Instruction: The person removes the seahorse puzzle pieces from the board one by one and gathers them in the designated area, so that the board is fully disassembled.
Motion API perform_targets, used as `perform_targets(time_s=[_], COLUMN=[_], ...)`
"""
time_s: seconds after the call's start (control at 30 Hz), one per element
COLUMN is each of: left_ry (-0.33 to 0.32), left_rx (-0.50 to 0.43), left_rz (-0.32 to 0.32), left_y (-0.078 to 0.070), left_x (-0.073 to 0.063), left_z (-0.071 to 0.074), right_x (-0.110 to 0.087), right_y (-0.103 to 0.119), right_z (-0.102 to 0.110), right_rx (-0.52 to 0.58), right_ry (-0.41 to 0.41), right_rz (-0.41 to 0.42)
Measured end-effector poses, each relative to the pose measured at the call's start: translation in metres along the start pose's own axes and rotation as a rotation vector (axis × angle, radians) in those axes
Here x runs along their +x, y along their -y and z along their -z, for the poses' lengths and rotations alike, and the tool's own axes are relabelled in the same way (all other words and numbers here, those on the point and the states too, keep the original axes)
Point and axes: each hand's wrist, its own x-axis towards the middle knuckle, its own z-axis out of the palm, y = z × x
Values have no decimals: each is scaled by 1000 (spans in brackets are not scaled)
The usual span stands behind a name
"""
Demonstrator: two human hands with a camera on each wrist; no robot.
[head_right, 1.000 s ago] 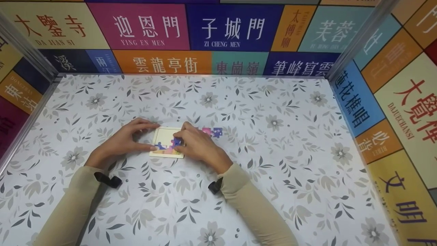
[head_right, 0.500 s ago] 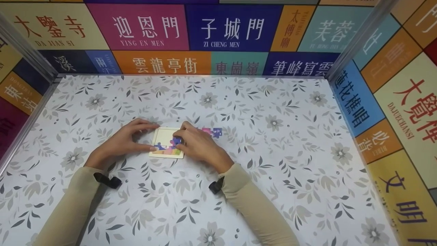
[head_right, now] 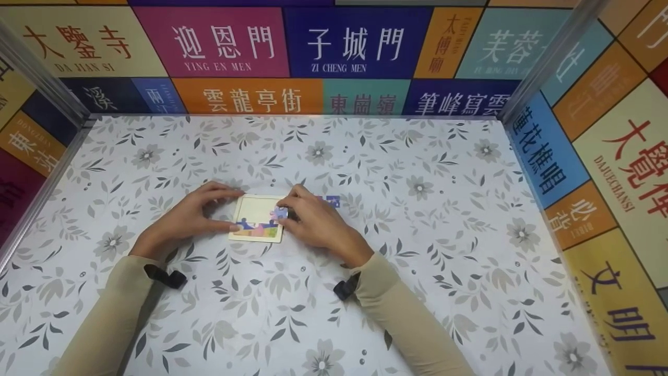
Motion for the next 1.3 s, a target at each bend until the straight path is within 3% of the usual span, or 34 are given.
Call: perform_targets(time_s=[0.67, 1.3], left_ry=[2, -8], left_rx=[-10, -15], left_rz=[46, 11], left_y=[-1, 1], left_x=[0, 0], left_z=[-1, -2], right_x=[-30, -68], right_y=[-31, -60], right_z=[20, 43], right_rx=[-10, -70], right_ry=[-90, -53], right_rz=[27, -94])
